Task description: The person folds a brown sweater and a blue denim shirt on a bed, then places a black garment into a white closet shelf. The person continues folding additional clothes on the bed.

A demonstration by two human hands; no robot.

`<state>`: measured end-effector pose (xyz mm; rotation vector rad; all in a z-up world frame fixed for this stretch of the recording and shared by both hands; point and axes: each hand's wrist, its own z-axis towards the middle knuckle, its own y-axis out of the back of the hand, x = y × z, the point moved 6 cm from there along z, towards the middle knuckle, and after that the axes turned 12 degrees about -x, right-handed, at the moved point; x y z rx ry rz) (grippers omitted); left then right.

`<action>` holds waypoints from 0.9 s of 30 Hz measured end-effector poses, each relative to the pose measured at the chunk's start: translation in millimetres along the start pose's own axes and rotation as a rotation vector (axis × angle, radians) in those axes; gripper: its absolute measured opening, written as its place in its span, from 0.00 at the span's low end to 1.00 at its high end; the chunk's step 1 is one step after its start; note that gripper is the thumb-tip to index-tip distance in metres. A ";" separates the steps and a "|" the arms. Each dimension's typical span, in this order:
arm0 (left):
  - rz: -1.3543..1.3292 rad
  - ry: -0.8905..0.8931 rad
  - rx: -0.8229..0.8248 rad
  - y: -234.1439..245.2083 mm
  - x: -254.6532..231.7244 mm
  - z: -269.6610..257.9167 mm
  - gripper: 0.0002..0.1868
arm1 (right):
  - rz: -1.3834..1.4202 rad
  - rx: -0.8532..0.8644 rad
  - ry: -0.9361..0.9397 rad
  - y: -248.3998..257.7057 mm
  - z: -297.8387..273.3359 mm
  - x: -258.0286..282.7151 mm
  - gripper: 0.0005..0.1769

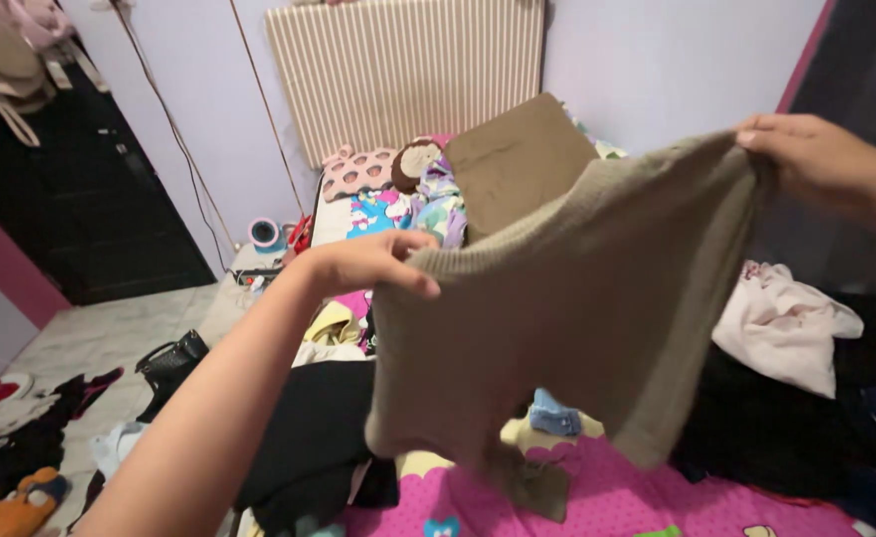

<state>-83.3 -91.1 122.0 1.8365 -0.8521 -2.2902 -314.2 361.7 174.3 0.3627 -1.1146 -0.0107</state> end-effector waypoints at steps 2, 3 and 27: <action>0.073 0.078 -0.020 1.9 -2.4 3.1 0.18 | -0.030 -0.040 0.018 -4.6 -12.8 21.4 0.12; 0.108 0.120 -0.031 4.0 -3.7 3.5 0.18 | -0.121 -0.071 0.045 -6.3 -18.2 31.2 0.14; 1.388 0.404 -0.502 117.0 -47.9 88.9 0.26 | -0.439 -0.171 -0.103 38.2 -36.9 29.4 0.22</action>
